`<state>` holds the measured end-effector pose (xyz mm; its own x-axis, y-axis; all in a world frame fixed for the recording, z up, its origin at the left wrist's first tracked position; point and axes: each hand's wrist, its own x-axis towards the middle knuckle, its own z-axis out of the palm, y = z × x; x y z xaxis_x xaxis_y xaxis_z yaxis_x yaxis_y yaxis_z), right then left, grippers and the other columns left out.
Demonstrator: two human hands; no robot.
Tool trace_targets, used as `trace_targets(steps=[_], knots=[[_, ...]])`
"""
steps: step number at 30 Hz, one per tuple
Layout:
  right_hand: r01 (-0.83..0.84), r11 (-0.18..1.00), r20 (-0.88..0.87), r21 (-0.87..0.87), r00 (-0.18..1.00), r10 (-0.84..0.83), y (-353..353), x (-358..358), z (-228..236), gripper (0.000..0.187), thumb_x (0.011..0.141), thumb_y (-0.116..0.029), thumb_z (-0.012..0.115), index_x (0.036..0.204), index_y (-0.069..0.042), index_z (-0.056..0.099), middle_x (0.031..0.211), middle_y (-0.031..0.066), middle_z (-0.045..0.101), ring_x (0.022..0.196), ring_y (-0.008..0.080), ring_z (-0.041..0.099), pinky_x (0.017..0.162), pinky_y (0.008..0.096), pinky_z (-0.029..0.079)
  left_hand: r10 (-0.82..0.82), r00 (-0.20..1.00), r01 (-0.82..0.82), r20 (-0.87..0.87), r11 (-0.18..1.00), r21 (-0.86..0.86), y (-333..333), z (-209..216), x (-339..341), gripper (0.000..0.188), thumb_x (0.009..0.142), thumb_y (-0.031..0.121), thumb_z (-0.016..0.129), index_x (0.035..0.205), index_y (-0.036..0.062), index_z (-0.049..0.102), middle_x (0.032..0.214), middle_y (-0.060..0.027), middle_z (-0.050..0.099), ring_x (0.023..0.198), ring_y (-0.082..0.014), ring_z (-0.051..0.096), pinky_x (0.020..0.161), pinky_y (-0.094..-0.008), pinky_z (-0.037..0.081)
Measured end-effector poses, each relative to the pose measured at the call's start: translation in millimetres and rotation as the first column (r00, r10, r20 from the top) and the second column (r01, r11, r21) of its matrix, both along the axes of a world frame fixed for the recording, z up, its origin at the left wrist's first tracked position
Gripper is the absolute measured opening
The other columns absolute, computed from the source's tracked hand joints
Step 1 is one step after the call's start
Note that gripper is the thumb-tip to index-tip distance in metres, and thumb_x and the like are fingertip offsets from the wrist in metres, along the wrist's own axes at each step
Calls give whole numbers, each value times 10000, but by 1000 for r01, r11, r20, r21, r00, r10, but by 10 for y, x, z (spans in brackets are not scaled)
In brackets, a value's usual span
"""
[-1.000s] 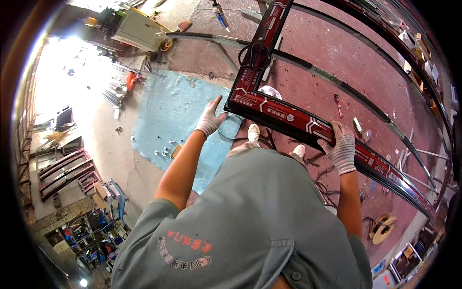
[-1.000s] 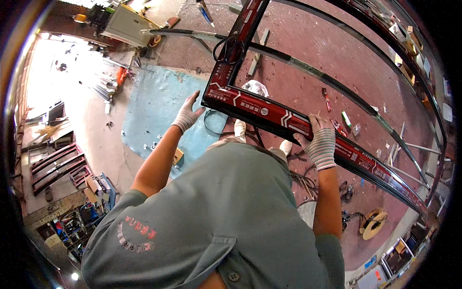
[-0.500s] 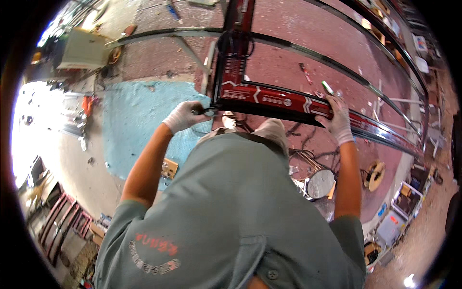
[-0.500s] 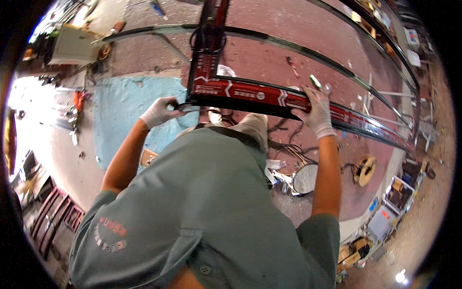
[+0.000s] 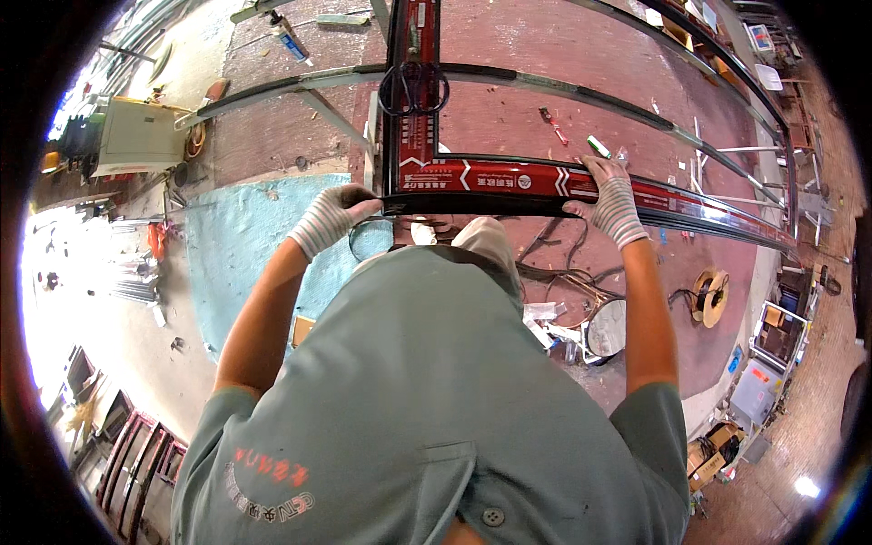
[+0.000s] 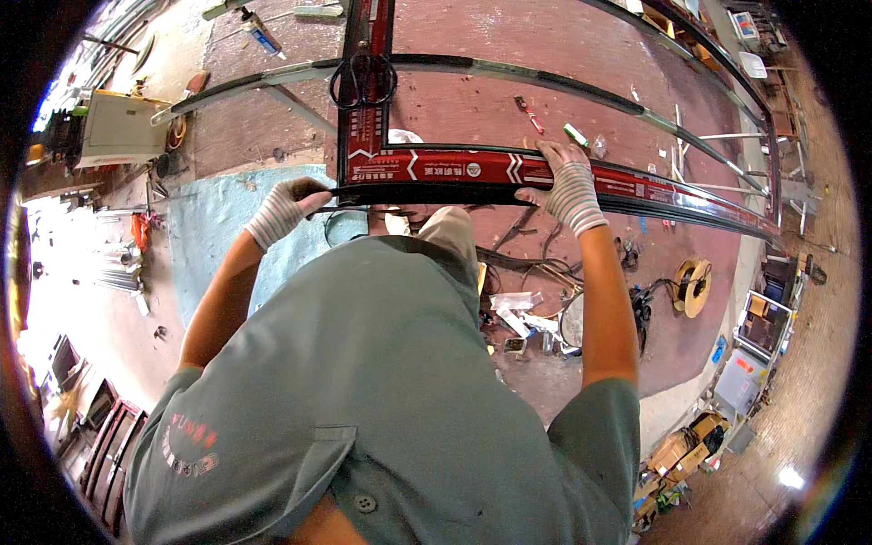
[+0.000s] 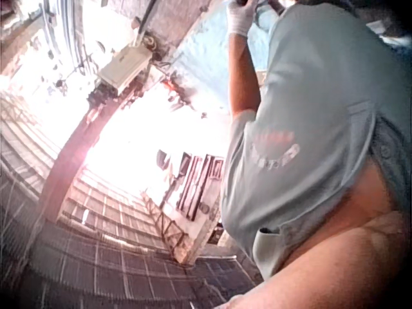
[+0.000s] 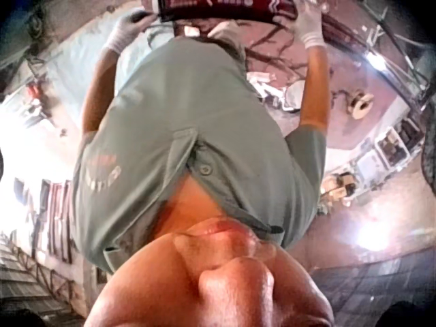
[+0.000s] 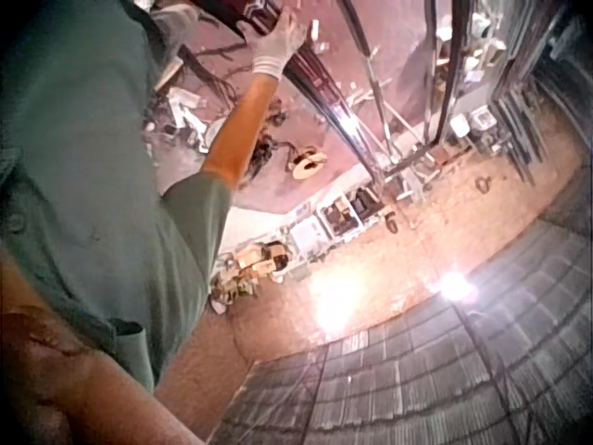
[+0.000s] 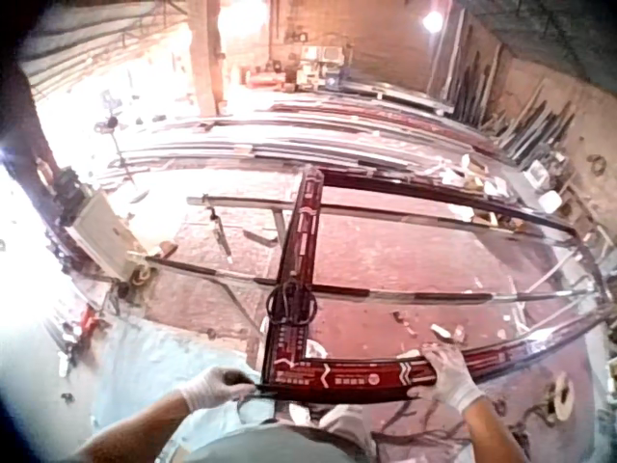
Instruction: The person aligns a long red and black frame component on a workbench, then uses shears to cut a black cable or strip along the frame. The person continues to adjust and trim the cable while handling the frame.
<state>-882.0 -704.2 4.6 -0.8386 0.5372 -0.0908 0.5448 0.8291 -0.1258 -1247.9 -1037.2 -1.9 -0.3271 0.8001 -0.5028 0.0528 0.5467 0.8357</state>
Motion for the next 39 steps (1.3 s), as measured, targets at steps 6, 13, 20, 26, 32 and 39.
trace_targets(steps=[6, 13, 20, 26, 32, 39], knots=[[-58, 996, -29, -62, 998, 56, -466, -558, 39, 983, 589, -498, 895, 1375, -43, 518, 1325, 168, 568, 1253, 366, 507, 1114, 482, 362, -109, 992, 107, -65, 993, -42, 31, -23, 103, 271, 896, 197, 746, 1043, -27, 711, 932, -56, 717, 838, -126, 623, 810, -305, 531], [-156, 986, -145, -57, 979, 146, -620, -753, -16, 851, 714, -490, 826, 1357, -17, 531, 1274, 196, 582, 1170, 386, 543, 1049, 495, 405, -29, 990, 28, -135, 1000, -7, 87, -17, 176, 268, 887, 217, 756, 983, -29, 713, 861, -48, 700, 792, -104, 598, 762, -293, 519], [-198, 979, -150, -47, 970, 189, -597, -758, -41, 833, 726, -465, 821, 1342, 13, 529, 1248, 226, 582, 1143, 399, 547, 1025, 493, 414, -50, 986, 55, -157, 998, 28, 130, -102, 157, 258, 909, 212, 729, 981, -34, 700, 857, -49, 694, 796, -103, 592, 772, -291, 515], [-140, 988, -73, -65, 988, 135, -849, -1033, 86, 870, 735, -520, 801, 1365, 12, 522, 1245, 220, 587, 1161, 391, 542, 1028, 484, 415, -47, 987, 51, -155, 998, 26, 120, -122, 175, 259, 907, 209, 733, 992, -32, 696, 855, -44, 691, 796, -101, 588, 769, -291, 513], [-107, 987, 40, -123, 993, 113, -867, -1121, 112, 905, 779, -647, 710, 1430, -56, 499, 1291, 184, 575, 1212, 355, 535, 1046, 486, 423, -39, 981, 40, -189, 999, 0, 120, -167, 187, 311, 893, 286, 744, 1007, -1, 709, 803, -69, 688, 719, -122, 587, 708, -302, 516], [-135, 987, -46, -84, 990, 131, -993, -1282, 83, 891, 747, -584, 764, 1400, -30, 513, 1286, 190, 581, 1210, 375, 535, 1065, 489, 400, -45, 982, 45, -183, 999, -3, 158, -40, 220, 254, 905, 217, 730, 982, -23, 703, 850, -65, 702, 783, -121, 605, 771, -305, 520]])
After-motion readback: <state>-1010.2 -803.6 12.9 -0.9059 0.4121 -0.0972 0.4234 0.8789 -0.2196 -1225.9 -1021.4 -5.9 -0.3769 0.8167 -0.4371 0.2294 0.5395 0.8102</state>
